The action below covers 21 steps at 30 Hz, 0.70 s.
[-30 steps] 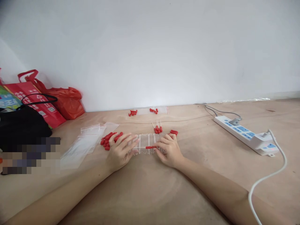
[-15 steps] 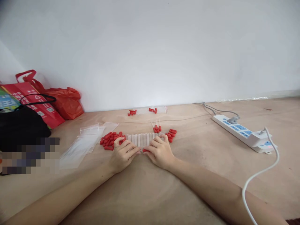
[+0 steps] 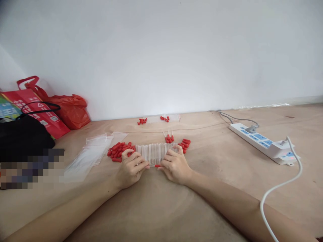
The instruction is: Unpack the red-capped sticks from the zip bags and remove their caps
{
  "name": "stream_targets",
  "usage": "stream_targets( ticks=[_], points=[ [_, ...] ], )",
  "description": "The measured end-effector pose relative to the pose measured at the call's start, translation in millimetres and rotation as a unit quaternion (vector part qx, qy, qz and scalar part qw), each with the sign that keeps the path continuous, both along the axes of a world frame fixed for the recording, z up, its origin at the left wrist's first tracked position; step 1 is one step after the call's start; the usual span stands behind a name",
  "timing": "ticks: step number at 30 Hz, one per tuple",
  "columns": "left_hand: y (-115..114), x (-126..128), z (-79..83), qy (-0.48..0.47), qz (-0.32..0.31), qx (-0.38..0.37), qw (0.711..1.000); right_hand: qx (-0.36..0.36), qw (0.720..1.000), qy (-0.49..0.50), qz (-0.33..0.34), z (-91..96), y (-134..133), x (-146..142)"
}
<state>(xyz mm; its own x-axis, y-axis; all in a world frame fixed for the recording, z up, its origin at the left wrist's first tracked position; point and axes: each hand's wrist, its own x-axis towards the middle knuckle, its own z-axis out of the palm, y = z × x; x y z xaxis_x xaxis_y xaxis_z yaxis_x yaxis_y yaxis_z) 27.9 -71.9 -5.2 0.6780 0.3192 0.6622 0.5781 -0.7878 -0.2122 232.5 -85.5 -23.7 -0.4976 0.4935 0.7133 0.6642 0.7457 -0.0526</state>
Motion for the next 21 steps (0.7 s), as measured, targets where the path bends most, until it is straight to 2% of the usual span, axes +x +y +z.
stream_targets(
  ticks=[7,12,16,19,21],
  points=[
    [2.6,-8.2,0.5,-0.017,-0.008,-0.002,1.0,0.004,0.999,0.024,0.032,-2.9,0.9,15.1],
    [12.4,-30.1,-2.3,-0.065,0.027,-0.033,0.997,-0.08,0.983,0.166,0.016,-5.2,16.0,47.6],
    [18.8,-30.6,-6.3,-0.066,0.048,-0.066,0.994,-0.123,0.965,0.218,-0.075,-4.4,32.7,64.1],
    [23.4,-21.8,-5.0,-0.065,0.059,-0.082,0.993,-0.16,0.945,0.239,-0.158,-7.7,45.0,73.7],
    [27.1,-14.4,-2.4,-0.074,0.058,-0.087,0.992,-0.185,0.93,0.256,-0.187,-9.6,50.8,79.7]
  ],
)
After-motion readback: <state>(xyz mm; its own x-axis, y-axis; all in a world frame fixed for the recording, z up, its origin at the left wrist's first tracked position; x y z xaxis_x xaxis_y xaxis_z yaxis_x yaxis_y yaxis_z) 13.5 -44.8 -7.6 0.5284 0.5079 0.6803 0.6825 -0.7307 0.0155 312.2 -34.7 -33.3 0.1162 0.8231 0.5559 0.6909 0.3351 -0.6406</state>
